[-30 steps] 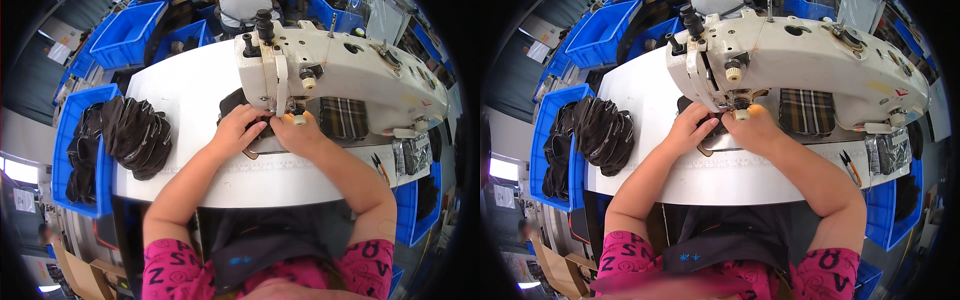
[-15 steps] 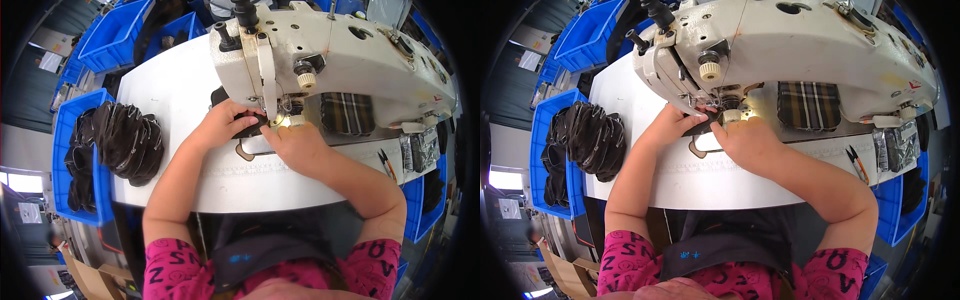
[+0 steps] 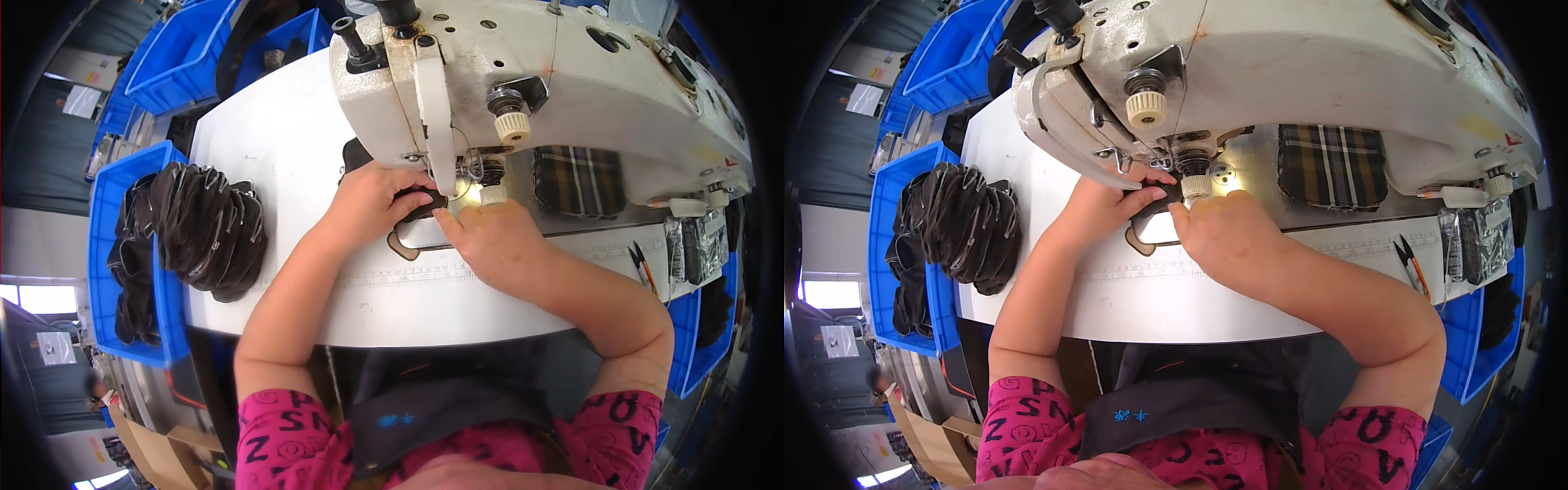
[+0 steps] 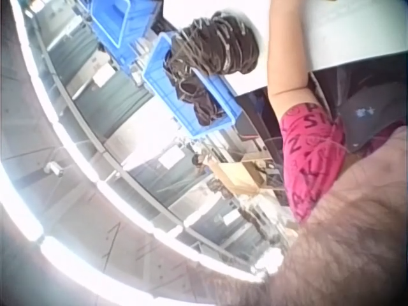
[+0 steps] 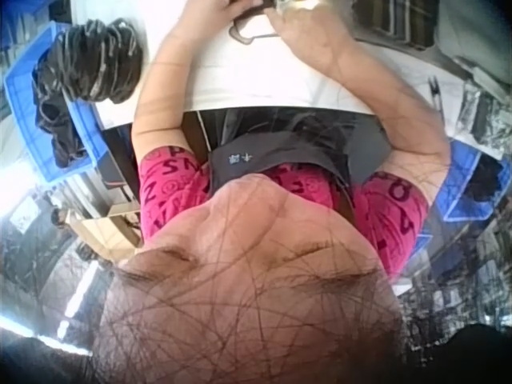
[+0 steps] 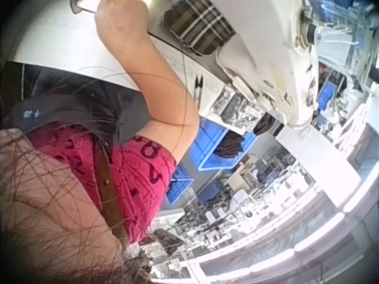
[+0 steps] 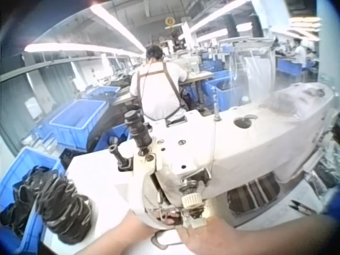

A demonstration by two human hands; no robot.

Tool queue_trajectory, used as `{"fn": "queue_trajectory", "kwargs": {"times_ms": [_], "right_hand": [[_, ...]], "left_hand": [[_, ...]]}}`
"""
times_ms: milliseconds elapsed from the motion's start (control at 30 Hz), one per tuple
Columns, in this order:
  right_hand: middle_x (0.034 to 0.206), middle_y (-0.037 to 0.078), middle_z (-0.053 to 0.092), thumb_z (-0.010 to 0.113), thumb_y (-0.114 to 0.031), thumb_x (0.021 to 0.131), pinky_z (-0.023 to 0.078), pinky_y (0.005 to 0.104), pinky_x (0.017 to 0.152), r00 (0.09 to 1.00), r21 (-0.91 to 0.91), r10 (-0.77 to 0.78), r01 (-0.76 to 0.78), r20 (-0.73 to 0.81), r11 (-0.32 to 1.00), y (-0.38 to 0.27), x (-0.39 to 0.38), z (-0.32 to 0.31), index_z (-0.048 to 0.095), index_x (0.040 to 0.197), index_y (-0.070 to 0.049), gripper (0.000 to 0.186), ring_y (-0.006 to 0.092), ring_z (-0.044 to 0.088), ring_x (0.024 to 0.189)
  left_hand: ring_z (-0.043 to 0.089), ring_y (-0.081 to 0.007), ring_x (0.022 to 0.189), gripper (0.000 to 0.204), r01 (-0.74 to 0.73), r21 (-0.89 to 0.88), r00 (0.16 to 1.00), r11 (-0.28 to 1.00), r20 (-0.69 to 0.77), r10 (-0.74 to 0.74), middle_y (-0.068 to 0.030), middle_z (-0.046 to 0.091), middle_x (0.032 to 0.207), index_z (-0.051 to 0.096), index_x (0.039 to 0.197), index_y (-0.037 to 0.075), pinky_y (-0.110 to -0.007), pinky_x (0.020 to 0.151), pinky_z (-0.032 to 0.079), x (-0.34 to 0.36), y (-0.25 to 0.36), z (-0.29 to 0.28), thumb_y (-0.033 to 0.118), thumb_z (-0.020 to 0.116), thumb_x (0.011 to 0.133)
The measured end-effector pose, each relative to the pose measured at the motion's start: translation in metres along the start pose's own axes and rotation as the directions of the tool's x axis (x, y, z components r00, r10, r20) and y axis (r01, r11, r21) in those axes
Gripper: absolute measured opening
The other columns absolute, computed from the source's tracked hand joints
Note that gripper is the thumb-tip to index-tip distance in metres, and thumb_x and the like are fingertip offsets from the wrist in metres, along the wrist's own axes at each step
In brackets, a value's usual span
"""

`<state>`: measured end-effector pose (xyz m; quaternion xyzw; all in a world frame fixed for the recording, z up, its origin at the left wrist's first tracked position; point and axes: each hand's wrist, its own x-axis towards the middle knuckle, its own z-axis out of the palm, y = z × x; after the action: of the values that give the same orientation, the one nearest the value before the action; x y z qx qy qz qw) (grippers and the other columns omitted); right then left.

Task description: Sewing a small leather pouch component using an industrial sewing machine.

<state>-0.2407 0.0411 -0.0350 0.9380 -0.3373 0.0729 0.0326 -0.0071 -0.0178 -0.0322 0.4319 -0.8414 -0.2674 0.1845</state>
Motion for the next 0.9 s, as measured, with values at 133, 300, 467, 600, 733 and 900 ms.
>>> {"fn": "queue_trajectory", "kwargs": {"times_ms": [133,300,467,600,733,900], "right_hand": [[0.074,0.003,0.064,0.069,-0.012,0.082,0.048,0.0341,0.056,0.999,-0.012,-0.022,0.021,-0.049,1.0,-0.002,-0.002,0.003,0.068,0.119,0.002,0.04,0.0187,0.067,0.065],[0.075,0.003,0.065,0.07,-0.011,0.08,0.049,0.0349,0.055,1.0,-0.003,0.012,-0.012,-0.015,1.0,-0.002,-0.001,0.0,0.068,0.123,0.003,0.046,0.0188,0.067,0.065],[0.071,0.002,0.065,0.07,-0.011,0.078,0.049,0.0347,0.053,0.996,-0.019,0.027,-0.028,-0.087,0.999,0.0,0.002,0.006,0.068,0.122,0.004,0.046,0.0186,0.066,0.061],[0.067,0.002,0.066,0.07,-0.01,0.077,0.049,0.0343,0.051,0.99,0.005,0.04,-0.039,-0.133,0.999,0.002,0.003,0.007,0.068,0.121,0.004,0.046,0.0187,0.067,0.059],[0.067,0.003,0.067,0.07,-0.009,0.077,0.049,0.0341,0.052,0.99,0.027,0.052,-0.049,-0.133,0.998,0.003,0.004,0.006,0.068,0.122,0.004,0.047,0.019,0.068,0.06],[0.067,0.003,0.067,0.07,-0.01,0.078,0.05,0.0349,0.052,0.994,0.039,0.061,-0.058,-0.09,0.998,0.004,0.004,0.004,0.065,0.127,0.002,0.05,0.0197,0.068,0.059]], "left_hand": [[0.07,-0.0291,0.092,0.018,-0.037,0.055,0.997,0.998,-0.07,0.04,-0.0061,0.077,0.1,0.079,0.106,0.014,-0.038,0.079,0.057,-0.004,0.005,0.002,0.023,0.077,0.091],[0.07,-0.0291,0.09,0.018,-0.036,0.048,0.996,0.998,-0.082,0.04,-0.0066,0.077,0.098,0.079,0.106,0.015,-0.038,0.078,0.057,-0.003,0.007,0.002,0.024,0.077,0.091],[0.07,-0.029,0.084,0.019,0.07,0.087,0.994,0.994,-0.092,-0.062,-0.0077,0.076,0.092,0.08,0.106,0.014,-0.039,0.075,0.057,0.0,0.005,0.006,0.025,0.077,0.091],[0.07,-0.029,0.083,0.02,0.035,0.149,0.993,0.988,-0.12,-0.017,-0.007,0.075,0.092,0.08,0.107,0.015,-0.039,0.074,0.057,-0.003,0.0,0.009,0.025,0.077,0.091],[0.071,-0.0283,0.084,0.02,-0.099,0.166,0.978,0.981,-0.167,0.127,-0.0051,0.076,0.095,0.079,0.109,0.017,-0.038,0.074,0.058,-0.005,-0.003,0.006,0.024,0.077,0.091],[0.071,-0.0284,0.084,0.019,-0.189,0.181,0.963,0.965,-0.161,0.218,-0.0059,0.077,0.095,0.079,0.109,0.018,-0.038,0.074,0.058,-0.002,-0.004,0.002,0.022,0.076,0.091]]}}
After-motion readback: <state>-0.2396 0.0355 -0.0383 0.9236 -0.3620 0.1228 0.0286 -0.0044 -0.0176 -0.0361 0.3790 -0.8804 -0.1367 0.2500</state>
